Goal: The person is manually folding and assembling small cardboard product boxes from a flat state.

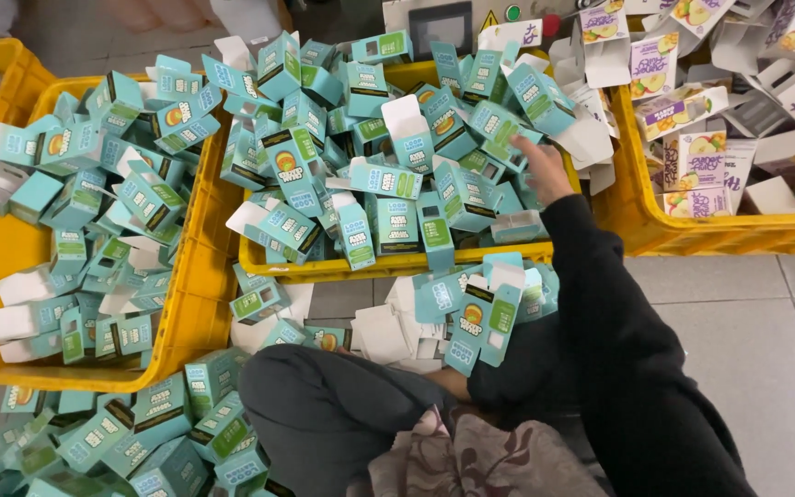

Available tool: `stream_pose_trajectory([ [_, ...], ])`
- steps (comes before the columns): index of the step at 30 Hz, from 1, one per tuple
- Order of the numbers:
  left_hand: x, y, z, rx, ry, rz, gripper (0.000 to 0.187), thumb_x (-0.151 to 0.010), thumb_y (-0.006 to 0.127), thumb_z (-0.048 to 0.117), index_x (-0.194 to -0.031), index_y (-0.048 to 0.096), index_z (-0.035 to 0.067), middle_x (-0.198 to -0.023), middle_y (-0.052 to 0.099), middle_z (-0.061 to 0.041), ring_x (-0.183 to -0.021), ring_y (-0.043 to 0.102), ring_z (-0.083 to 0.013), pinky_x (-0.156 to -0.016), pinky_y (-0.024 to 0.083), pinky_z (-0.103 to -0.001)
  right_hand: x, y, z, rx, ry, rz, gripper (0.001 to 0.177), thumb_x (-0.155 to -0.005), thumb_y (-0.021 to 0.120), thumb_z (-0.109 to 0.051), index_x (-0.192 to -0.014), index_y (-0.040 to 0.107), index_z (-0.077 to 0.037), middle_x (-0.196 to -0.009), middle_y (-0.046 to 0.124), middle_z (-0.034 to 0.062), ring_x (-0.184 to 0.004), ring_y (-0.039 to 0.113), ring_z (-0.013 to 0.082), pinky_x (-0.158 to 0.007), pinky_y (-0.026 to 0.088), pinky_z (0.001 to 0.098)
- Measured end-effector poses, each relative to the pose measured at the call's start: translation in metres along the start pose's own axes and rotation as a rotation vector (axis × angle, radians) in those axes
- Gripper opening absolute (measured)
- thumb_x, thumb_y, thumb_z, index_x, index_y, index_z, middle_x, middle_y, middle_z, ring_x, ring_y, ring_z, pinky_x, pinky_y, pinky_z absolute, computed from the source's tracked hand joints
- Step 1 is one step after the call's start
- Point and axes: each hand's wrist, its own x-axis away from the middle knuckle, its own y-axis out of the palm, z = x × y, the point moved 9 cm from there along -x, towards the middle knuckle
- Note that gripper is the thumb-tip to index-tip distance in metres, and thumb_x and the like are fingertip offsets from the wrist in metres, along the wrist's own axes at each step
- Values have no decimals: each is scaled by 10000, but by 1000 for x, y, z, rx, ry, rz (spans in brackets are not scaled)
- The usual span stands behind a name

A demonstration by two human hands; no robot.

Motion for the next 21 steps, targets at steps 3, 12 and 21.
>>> stream_pose_trajectory([
  [3,24,90,65,-8,6,-10,592,-986,660,19,-1532,432,30,-1491,470,-255,-1375,472,-470,-1210,326,-570,71,-14,-28,13,-149,-45,988,-909,905,-531,-1467,391,102,-1379,464,323,-1295,515,463,-1027,458,612],
  [12,98,401,205,698,-163,-650,950,-812,854,50,-1584,306,-36,-1468,498,-309,-1309,530,-486,-1063,420,-608,311,55,-31,-219,-940,-250,920,-685,989,-215,-1329,351,-63,-1396,475,191,-1398,461,381,-1145,418,489],
  [21,53,385,225,515,88,-474,573,-667,979,87,-1151,686,-7,-1060,767,-215,-1055,726,-373,-888,585,-475,324,85,21,40,-844,-254,890,-870,753,107,-1558,212,-53,-1597,315,232,-1384,450,455,-1028,484,547],
])
